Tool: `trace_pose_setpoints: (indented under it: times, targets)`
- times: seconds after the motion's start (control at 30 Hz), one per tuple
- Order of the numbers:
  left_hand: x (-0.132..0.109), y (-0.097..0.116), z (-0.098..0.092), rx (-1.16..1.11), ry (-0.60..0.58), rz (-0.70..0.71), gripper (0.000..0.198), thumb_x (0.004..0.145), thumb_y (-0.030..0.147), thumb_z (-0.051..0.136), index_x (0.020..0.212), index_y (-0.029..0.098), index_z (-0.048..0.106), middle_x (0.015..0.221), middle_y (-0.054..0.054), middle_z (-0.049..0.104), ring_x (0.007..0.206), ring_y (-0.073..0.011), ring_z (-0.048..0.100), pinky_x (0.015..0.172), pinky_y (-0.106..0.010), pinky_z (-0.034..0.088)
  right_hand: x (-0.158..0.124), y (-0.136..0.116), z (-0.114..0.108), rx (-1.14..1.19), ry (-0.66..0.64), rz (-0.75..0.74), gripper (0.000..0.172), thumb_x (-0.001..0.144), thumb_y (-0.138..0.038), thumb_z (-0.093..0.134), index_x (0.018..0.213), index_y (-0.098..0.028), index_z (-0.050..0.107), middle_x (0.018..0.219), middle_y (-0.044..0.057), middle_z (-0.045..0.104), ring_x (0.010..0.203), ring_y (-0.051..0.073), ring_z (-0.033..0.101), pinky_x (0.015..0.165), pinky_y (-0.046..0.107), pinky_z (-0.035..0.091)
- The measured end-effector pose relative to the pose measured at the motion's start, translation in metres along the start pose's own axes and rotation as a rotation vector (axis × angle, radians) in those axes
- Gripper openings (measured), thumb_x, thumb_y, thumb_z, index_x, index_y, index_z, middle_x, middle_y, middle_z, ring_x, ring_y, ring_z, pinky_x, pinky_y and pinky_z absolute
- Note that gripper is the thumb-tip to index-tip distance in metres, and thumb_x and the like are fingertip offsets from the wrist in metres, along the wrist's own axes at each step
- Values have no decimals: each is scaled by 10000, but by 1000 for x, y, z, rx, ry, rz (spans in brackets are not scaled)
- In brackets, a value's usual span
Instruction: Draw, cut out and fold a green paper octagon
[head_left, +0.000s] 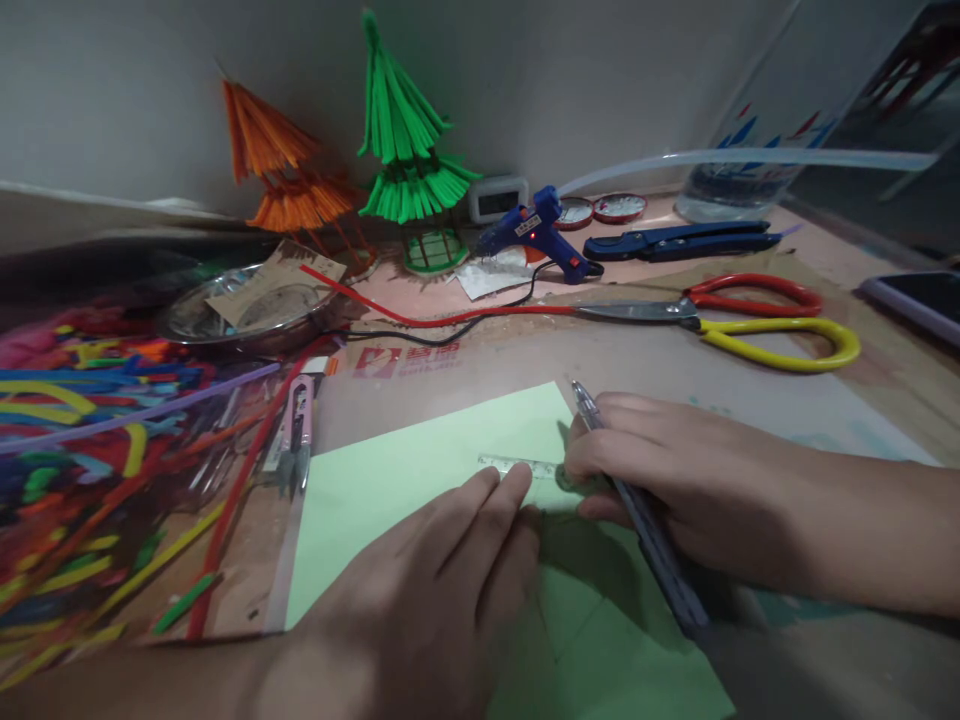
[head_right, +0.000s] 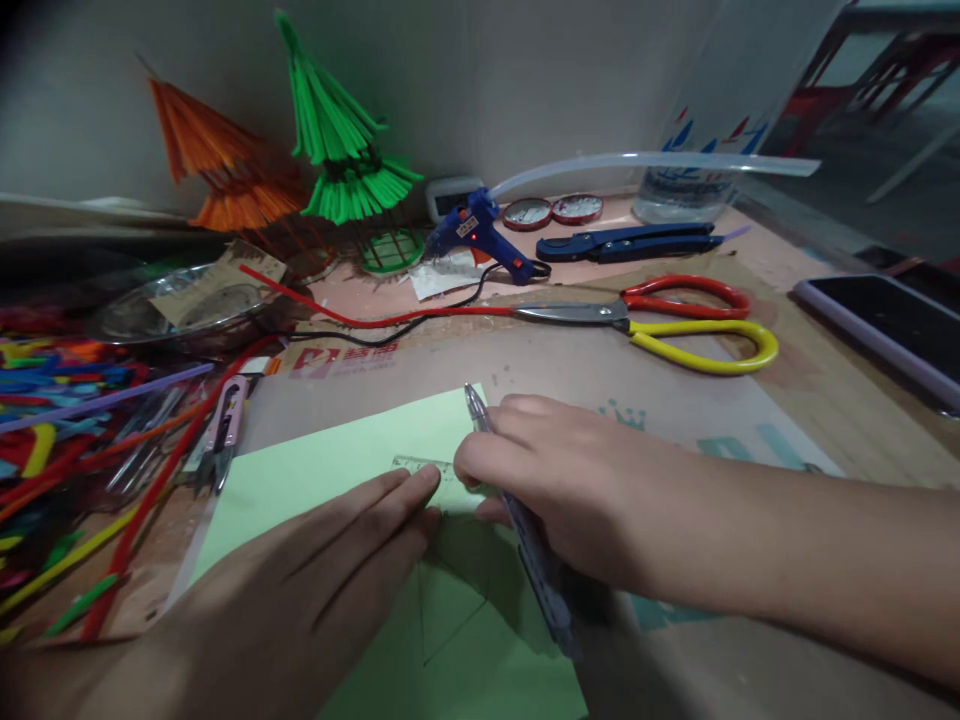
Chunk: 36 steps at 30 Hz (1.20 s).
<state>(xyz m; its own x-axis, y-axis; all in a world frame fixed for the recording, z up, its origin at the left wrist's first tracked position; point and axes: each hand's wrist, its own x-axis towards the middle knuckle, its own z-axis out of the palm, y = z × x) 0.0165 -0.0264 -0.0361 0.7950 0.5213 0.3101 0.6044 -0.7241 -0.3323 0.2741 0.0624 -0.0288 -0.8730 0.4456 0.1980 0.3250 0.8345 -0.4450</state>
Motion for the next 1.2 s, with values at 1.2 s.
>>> trace_pose_setpoints:
  times: [1.2]
  targets:
    - [-4, 0, 3, -84, -79, 22, 393, 1051, 237, 449, 1393, 93, 578, 1446, -177, 649, 1250, -256, 665, 1010, -365, 534, 76, -7, -2, 490, 166, 321, 247, 821, -212, 627, 658, -222, 442, 589, -77, 456, 501, 76, 375, 449, 216, 244]
